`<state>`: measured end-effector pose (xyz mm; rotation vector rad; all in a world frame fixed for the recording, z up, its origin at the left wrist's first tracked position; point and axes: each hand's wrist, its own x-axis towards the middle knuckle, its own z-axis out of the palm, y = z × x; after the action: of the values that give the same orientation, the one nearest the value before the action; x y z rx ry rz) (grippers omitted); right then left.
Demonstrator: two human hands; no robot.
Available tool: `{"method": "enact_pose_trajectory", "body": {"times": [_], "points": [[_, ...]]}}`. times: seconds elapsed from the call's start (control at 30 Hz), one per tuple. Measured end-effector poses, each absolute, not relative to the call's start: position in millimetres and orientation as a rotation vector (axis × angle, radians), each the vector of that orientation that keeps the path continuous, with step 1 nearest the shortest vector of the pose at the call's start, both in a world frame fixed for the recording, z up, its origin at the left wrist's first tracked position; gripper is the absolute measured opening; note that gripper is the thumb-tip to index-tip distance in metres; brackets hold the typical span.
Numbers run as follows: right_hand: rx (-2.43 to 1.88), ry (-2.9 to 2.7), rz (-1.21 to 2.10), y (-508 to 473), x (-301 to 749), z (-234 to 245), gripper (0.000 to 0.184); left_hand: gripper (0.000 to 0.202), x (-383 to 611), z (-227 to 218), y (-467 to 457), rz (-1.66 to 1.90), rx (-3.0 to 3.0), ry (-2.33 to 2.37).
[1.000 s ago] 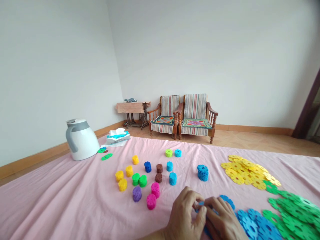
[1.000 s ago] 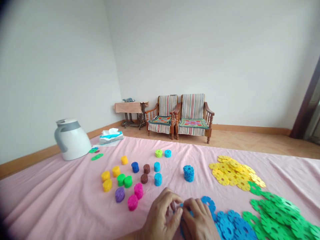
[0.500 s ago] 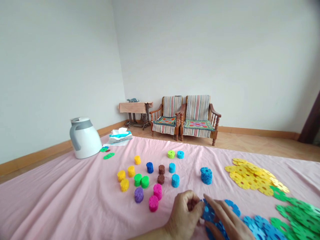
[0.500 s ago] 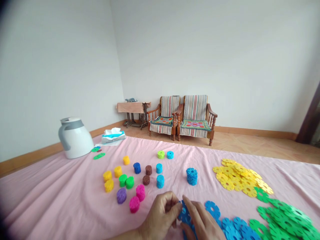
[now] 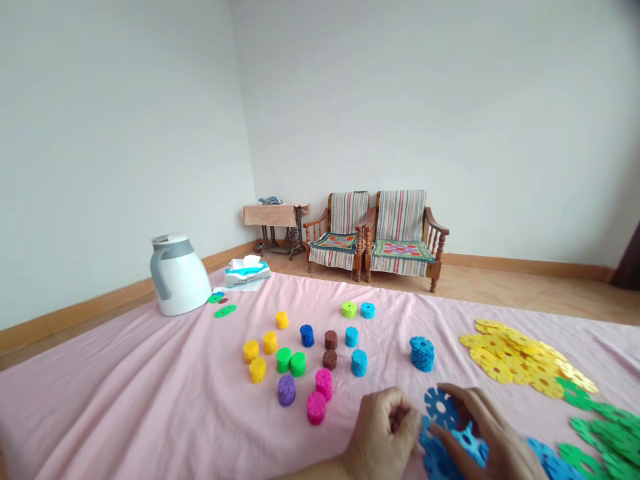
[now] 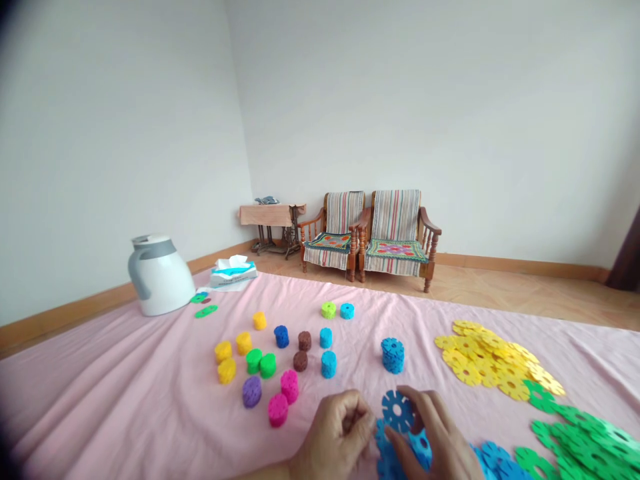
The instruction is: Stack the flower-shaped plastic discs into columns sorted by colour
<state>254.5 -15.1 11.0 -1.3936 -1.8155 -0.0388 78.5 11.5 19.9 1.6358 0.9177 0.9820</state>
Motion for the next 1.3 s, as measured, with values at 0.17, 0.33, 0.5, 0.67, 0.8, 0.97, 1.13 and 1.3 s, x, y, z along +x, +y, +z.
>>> {"method": "enact_pose_trajectory", "body": {"times": [0.17, 0.33, 0.5, 0.67, 0.8, 0.97, 1.13, 1.3], "points": [[-1.619, -1.612, 0.045, 8, 273, 24, 0.042, 0.019, 78, 23, 8, 0.936, 1.887, 0.977], [-1.647, -1.551, 0.191, 50, 283, 34, 0.040, 0.025, 77, 24, 11, 0.969, 1.868, 1.001], [-1.626, -1.541, 0.264, 78, 278, 34, 0.038, 0.026, 77, 23, 11, 0.923, 1.857, 0.988], [-1.620, -1.590, 0.318, 90, 274, 29, 0.035, 0.024, 78, 23, 11, 0.888, 1.870, 1.004], [-1.646, -1.606, 0.334, 95, 274, 24, 0.034, 0.024, 79, 24, 11, 0.867, 1.876, 1.022], [-1.618, -1.525, 0.303, 83, 280, 28, 0.040, 0.026, 77, 22, 11, 0.914, 1.860, 1.002], [-1.590, -1.446, 0.324, 64, 299, 30, 0.036, 0.028, 81, 24, 18, 1.166, 1.706, 0.997], [-1.524, -1.504, 0.364, 56, 299, 16, 0.043, 0.052, 103, 30, 46, 1.199, 1.488, 0.933]]}}
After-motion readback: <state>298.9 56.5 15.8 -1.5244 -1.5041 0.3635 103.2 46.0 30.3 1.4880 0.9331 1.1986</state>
